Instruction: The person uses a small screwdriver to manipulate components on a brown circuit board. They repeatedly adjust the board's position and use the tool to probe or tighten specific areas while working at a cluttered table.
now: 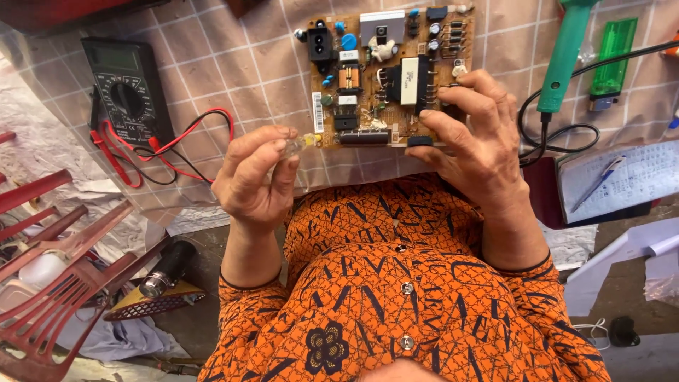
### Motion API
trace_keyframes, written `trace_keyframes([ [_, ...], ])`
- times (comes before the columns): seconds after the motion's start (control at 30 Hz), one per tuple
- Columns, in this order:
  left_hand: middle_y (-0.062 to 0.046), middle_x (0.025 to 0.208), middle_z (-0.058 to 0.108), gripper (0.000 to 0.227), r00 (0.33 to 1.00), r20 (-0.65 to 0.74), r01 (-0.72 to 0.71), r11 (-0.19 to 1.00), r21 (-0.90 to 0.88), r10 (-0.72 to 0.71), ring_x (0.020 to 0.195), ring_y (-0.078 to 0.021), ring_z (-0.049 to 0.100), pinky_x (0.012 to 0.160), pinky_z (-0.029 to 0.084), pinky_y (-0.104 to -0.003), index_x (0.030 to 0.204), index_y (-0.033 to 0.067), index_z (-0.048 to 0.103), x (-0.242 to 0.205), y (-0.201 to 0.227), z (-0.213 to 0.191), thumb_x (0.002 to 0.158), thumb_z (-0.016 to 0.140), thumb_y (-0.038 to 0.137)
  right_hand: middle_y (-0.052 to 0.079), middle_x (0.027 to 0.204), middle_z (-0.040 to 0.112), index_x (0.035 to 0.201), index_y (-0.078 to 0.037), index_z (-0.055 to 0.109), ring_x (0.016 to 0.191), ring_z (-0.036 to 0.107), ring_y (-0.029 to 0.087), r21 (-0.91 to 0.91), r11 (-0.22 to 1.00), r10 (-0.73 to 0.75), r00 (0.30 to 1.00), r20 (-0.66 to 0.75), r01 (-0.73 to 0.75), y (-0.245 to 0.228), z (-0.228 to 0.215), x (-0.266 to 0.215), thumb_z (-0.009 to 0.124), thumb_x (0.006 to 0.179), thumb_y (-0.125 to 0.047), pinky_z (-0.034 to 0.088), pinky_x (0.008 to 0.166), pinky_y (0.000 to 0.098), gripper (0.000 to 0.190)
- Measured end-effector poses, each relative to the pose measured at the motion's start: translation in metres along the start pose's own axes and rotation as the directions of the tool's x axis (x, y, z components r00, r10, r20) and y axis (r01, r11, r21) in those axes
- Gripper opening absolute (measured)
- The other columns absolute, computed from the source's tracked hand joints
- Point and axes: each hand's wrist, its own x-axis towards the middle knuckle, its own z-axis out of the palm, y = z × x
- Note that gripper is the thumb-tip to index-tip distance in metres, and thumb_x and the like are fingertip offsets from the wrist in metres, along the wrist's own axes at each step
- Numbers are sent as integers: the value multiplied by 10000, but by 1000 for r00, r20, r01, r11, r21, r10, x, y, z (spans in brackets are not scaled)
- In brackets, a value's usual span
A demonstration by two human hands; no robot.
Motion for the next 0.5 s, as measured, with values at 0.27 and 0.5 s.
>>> trace_keyframes([
  [0.27, -140, 963, 566, 101, 994, -25, -108, 989, -97, 106, 886, -248, 604, 804, 557, -337, 881, 20, 553, 7, -4, -1, 797, 602, -3, 122, 1082, 480, 964, -75, 588, 1065, 446, 352, 55, 998, -7, 996, -86, 12, 9, 10, 5, 686, 797, -339, 379, 873, 453, 327],
  [0.5, -140, 942, 526, 133, 976, -112, -196, 977, -88, 186, 841, -271, 593, 755, 560, -371, 925, 43, 462, 28, 9, -10, 836, 561, 45, 113, 1145, 412, 1016, -112, 588, 1119, 388, 309, -115, 993, 7, 999, 40, -3, 14, 12, 10, 632, 861, -362, 332, 899, 421, 297],
])
